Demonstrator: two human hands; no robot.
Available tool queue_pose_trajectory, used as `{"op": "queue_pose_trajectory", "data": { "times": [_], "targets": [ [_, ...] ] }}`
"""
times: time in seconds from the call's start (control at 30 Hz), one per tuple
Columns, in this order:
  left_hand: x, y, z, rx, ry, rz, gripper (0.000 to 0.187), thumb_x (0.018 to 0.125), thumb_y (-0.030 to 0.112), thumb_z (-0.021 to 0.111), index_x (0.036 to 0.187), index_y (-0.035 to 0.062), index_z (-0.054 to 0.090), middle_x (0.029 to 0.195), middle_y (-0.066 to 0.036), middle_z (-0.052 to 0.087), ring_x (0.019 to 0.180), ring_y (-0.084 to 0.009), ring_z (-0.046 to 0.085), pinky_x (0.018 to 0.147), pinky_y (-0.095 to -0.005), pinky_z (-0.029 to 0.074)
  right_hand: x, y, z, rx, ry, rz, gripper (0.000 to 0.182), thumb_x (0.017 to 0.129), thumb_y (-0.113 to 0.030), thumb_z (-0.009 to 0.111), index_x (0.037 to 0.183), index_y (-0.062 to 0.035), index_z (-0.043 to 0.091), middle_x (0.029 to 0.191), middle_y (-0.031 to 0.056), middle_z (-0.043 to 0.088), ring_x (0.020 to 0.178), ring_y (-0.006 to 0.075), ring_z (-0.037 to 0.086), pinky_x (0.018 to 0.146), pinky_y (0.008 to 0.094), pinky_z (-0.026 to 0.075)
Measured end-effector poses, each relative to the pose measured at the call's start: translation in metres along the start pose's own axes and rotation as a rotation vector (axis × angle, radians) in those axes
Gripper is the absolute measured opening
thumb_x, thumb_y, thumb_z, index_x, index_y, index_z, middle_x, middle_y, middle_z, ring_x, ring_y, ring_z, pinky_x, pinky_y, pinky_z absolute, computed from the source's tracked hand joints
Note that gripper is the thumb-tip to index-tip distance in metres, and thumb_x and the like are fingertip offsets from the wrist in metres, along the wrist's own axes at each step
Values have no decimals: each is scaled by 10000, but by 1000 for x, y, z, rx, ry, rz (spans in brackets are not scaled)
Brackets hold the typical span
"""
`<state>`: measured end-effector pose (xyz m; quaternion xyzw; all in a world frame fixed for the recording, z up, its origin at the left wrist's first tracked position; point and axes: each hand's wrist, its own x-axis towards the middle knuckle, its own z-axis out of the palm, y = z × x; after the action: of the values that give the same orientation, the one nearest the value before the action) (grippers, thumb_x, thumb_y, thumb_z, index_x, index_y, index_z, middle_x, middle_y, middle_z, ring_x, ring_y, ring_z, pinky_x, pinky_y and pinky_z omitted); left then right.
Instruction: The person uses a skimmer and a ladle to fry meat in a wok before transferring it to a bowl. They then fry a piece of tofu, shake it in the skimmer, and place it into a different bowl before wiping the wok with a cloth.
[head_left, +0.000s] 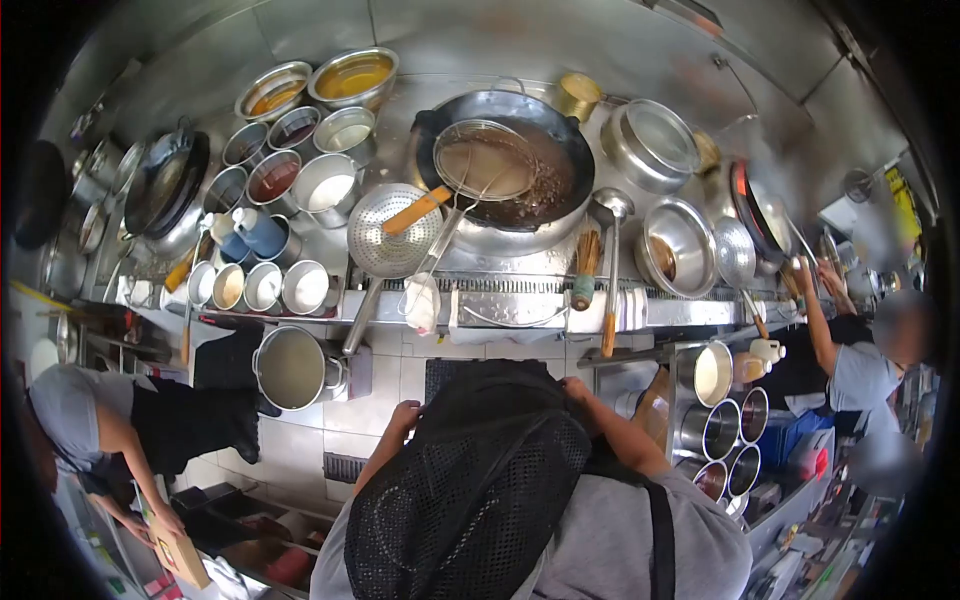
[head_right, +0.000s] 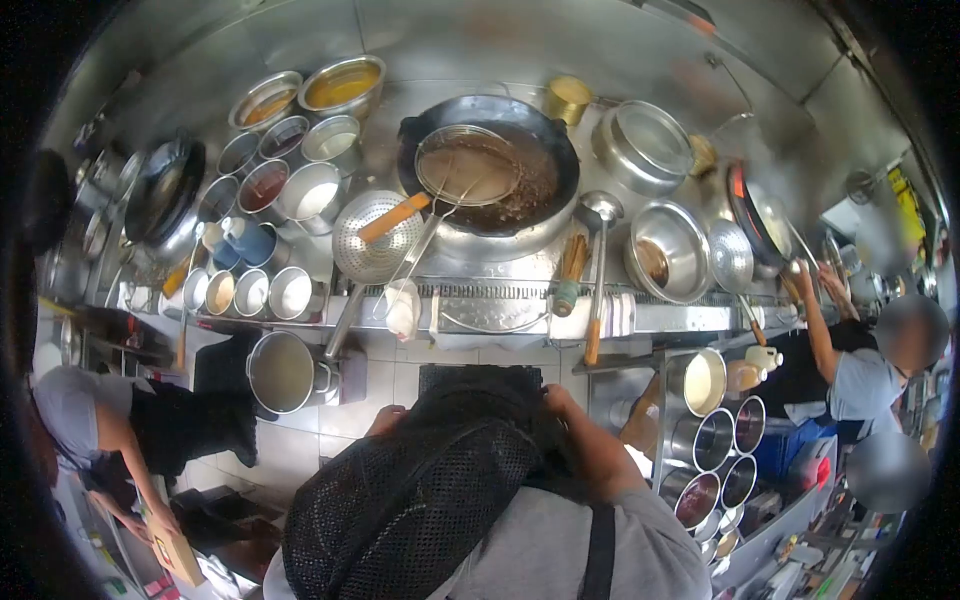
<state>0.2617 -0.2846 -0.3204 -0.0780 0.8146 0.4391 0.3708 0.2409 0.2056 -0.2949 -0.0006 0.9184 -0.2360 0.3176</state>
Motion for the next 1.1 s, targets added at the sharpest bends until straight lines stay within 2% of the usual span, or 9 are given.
{"op": "queue_pose_trajectory", "data": {
  "times": [0.07,0.27,0.4,0.5,0.57,0.73,0.93,1.03,1.1],
  "targets": [
    [-3,17,-2,-225,39,-59,296,813,265,685,939,-3,682,758,-92,656,588,-179,590,532,-336,497,-6,0,-1,44,18,48,371,780,-274,655,1079,-58,693,1108,209,651,1045,364,617,922,414,489],
    [9,36,8,-502,31,-169,317,834,228,688,1052,1,653,717,-60,632,553,-133,548,461,-283,429,-22,-1,-9,121,82,152,368,811,-285,624,1094,-58,682,1098,212,650,1053,367,612,928,419,488],
    [11,50,4,-233,-70,-123,261,841,205,683,1009,8,648,719,-53,614,544,-134,537,459,-287,433,-55,-25,-33,161,209,295,362,816,-296,603,1074,-55,681,1068,206,659,1027,367,622,905,431,489],
    [25,28,10,-155,-212,100,183,843,193,676,908,28,631,694,-39,592,529,-135,522,454,-288,429,-82,-46,-51,225,307,389,364,815,-301,585,1060,-47,678,1036,213,663,1009,377,625,889,442,489],
    [16,50,10,-335,-74,-12,163,845,199,660,820,50,599,663,-29,568,512,-135,509,446,-284,427,-83,-50,-56,245,357,432,367,817,-299,573,1060,-42,673,1038,221,658,1013,384,621,893,448,485],
    [25,60,-3,-582,-151,-202,204,859,251,657,844,55,600,682,-30,575,520,-142,539,475,-268,472,-89,-48,-66,163,380,451,378,819,-291,570,1074,-28,663,1112,217,637,1070,374,593,923,436,478],
    [-44,154,-85,-313,-486,-209,317,902,324,620,966,13,604,864,-64,669,717,-202,702,559,-257,535,-113,-141,-122,152,486,-22,333,827,-232,609,1070,-7,644,1062,227,630,1048,391,575,936,429,461],
    [-79,207,-130,-210,-372,-87,373,910,358,615,1006,-1,590,899,-109,689,649,-199,698,504,-244,502,-99,-179,-147,131,410,-160,373,839,-216,623,1134,10,602,1052,236,615,1052,390,568,944,433,452],
    [-84,226,-151,-167,-123,48,376,903,315,630,1078,-12,572,893,-119,688,650,-197,690,514,-263,493,-81,-198,-153,110,353,-222,405,846,-223,620,1172,14,581,1064,238,611,1061,394,562,948,436,448]
  ]
}}
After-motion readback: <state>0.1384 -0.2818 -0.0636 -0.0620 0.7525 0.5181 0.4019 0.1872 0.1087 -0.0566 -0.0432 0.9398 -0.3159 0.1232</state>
